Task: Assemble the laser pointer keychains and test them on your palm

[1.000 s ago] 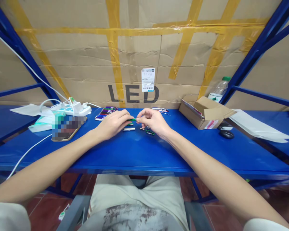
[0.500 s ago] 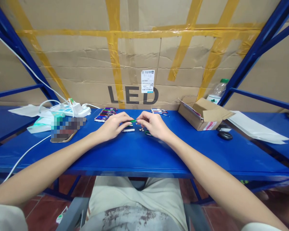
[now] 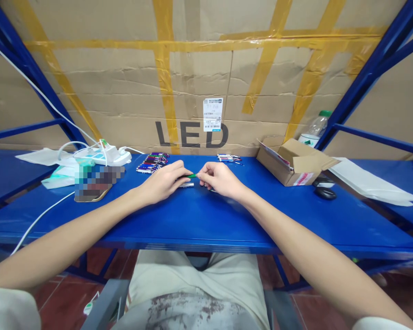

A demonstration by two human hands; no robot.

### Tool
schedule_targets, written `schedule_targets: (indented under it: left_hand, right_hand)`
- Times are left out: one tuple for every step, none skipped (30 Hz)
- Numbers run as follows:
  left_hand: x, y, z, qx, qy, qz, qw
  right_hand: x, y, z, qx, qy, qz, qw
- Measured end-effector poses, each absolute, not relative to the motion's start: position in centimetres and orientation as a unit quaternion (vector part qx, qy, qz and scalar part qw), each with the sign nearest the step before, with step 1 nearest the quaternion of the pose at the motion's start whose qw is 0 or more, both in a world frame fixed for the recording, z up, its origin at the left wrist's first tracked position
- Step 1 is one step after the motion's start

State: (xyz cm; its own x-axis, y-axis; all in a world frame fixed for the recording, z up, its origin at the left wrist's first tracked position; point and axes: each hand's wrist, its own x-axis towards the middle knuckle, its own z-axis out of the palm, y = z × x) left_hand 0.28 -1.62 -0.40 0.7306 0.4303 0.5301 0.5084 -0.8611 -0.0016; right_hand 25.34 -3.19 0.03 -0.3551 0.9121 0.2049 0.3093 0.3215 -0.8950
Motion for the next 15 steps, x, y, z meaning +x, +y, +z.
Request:
schedule_targets:
  left_hand:
    - [0.3,-1.62,-0.4,-0.927,-0.25,-0.264,0.091]
    - [0.32,-1.62,-0.41,-0.926,-0.247,-0.262,0.111]
    - [0.35,-1.63,-0.43,-0.925,-0.245,-0.26,0.132]
    - [0.38,-1.65,-0.44,-0.923,-0.244,-0.257,0.152]
    - [0.41,-1.68,-0.43,-0.921,-0.243,-0.254,0.17]
    - [0.45,-1.74,-0.41,-0.919,-0.242,-0.251,0.186]
    - [0.49,-1.81,-0.37,-0.916,-0.241,-0.249,0.201]
    - [0.55,-1.9,-0.31,-0.914,-0.24,-0.246,0.216]
    - [0.6,-1.99,-0.25,-0.911,-0.24,-0.244,0.231]
    - [0.66,-2.08,-0.19,-0.908,-0.238,-0.242,0.246]
    - [0.71,-2.16,-0.14,-0.906,-0.236,-0.239,0.259]
    - [0.76,-2.21,-0.11,-0.904,-0.233,-0.236,0.269]
    - [0.8,-2.24,-0.11,-0.904,-0.231,-0.232,0.275]
    - [0.83,-2.25,-0.13,-0.905,-0.229,-0.229,0.276]
    - [0.84,-2.23,-0.18,-0.907,-0.227,-0.228,0.271]
  right_hand:
    - [25.3,-3.23,0.08,-0.426,-0.713,0.408,0.38]
    - [25.25,-3.26,0.12,-0.428,-0.706,0.416,0.382]
    - [25.21,-3.29,0.15,-0.43,-0.698,0.424,0.385]
    - [25.17,-3.31,0.17,-0.431,-0.691,0.432,0.387]
    - [25.13,-3.31,0.17,-0.432,-0.684,0.44,0.39]
    - [25.09,-3.29,0.16,-0.432,-0.678,0.447,0.393]
    - [25.05,-3.25,0.13,-0.431,-0.673,0.454,0.395]
    - [25.01,-3.18,0.09,-0.429,-0.666,0.462,0.397]
    - [24.98,-3.11,0.04,-0.428,-0.66,0.472,0.399]
    - [24.94,-3.03,-0.02,-0.427,-0.652,0.481,0.4]
    - [24.91,-2.95,-0.08,-0.427,-0.645,0.491,0.401]
    - [24.9,-2.9,-0.13,-0.428,-0.638,0.5,0.401]
    - [24.89,-2.87,-0.16,-0.429,-0.632,0.507,0.399]
    - [24.9,-2.87,-0.18,-0.431,-0.627,0.514,0.397]
    - [24.93,-2.9,-0.16,-0.433,-0.622,0.52,0.393]
